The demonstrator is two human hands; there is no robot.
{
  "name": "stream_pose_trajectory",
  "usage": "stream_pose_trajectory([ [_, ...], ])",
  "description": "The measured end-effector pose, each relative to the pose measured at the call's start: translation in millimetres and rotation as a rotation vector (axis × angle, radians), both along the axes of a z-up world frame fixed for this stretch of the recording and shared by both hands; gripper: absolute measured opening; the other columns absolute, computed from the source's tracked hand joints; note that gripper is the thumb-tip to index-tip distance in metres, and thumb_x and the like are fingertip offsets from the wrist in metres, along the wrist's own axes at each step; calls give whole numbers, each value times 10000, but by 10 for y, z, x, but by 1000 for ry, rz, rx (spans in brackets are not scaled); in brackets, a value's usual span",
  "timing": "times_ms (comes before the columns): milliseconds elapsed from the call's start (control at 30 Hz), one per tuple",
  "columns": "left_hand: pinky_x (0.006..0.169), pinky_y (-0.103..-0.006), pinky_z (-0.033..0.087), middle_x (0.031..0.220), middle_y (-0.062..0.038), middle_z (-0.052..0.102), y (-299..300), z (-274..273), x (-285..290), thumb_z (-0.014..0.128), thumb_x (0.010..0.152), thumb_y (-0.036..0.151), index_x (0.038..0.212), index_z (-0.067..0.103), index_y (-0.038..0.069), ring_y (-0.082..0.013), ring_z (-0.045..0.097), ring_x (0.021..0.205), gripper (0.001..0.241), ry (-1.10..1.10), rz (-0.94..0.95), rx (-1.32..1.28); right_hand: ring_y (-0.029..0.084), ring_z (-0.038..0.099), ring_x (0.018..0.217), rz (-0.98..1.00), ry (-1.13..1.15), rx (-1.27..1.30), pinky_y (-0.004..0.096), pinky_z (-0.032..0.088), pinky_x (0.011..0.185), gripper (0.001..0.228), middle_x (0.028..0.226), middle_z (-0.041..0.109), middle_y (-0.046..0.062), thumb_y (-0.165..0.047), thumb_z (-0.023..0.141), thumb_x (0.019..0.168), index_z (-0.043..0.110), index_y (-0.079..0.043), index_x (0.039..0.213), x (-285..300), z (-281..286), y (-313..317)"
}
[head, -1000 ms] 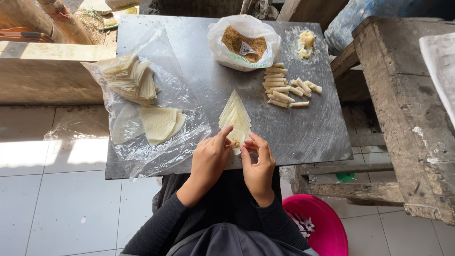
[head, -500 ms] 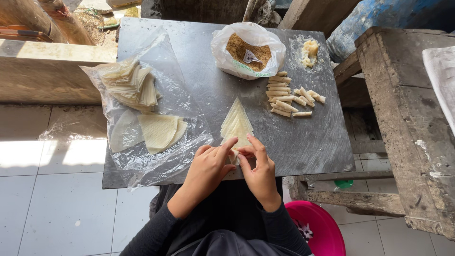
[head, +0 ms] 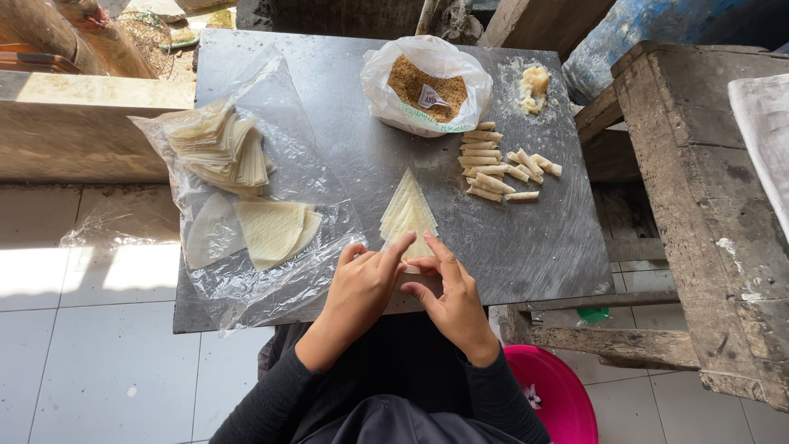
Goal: The person prepares pastry rolls by separating thin dough sheets from a stack, placing a small amount of filling on a triangle of dough, and rolling it into a cylindrical shape.
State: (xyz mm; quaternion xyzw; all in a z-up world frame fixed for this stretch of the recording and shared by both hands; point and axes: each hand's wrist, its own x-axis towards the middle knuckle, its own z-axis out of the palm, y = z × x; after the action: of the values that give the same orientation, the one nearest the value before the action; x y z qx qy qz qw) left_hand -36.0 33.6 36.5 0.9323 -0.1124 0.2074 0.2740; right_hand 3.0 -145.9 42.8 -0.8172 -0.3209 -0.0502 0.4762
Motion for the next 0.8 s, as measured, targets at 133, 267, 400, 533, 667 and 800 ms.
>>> stream_pose_trajectory([
  [133, 816, -397, 462, 790, 7, 730, -19, 24, 40, 689, 941, 181, 1405, 504, 80, -189, 707, 737, 510, 43, 12, -148, 198, 779, 934, -100, 107, 47, 318, 608, 849, 511, 1024, 781, 92, -55, 701, 962, 516, -20, 1437, 14, -38, 65],
  [267, 849, -395, 475, 794, -19, 742, -18, 14, 87, 720, 900, 148, 1395, 510, 89, -211, 717, 741, 541, 67, 4, -170, 158, 770, 852, -102, 153, 2, 271, 608, 754, 503, 1004, 775, 82, -47, 714, 937, 548, -43, 1412, 116, 30, 104],
  [400, 796, -385, 483, 888, -68, 735, 1, -11, 201, 753, 812, 120, 1384, 490, 64, -251, 719, 801, 631, 61, 44, -305, 150, 676, 710, -102, 220, -101, 278, 551, 619, 557, 970, 725, 87, -17, 737, 867, 552, -53, 1391, 228, 148, 171],
  [533, 855, -400, 463, 814, -10, 747, -16, -22, 209, 740, 856, 129, 1374, 490, 85, -223, 727, 786, 577, 218, 59, -312, 161, 602, 706, -82, 220, -169, 312, 518, 668, 584, 912, 695, 67, -29, 739, 865, 540, -78, 1412, 240, 132, 141],
  [667, 880, -411, 422, 861, 36, 748, -6, -8, 76, 748, 841, 188, 1345, 539, 107, -184, 685, 843, 553, 52, 49, -150, 167, 635, 806, -19, -85, -181, 349, 446, 877, 583, 935, 733, 8, -67, 734, 902, 515, -62, 1443, 191, 52, 13],
  [800, 879, -405, 401, 843, 79, 739, -30, 15, 60, 731, 901, 183, 1336, 588, 138, -155, 641, 866, 460, -13, 83, -44, 168, 609, 806, -64, -184, -231, 338, 424, 839, 575, 946, 746, -28, -104, 754, 898, 532, -79, 1428, 167, -7, 2],
])
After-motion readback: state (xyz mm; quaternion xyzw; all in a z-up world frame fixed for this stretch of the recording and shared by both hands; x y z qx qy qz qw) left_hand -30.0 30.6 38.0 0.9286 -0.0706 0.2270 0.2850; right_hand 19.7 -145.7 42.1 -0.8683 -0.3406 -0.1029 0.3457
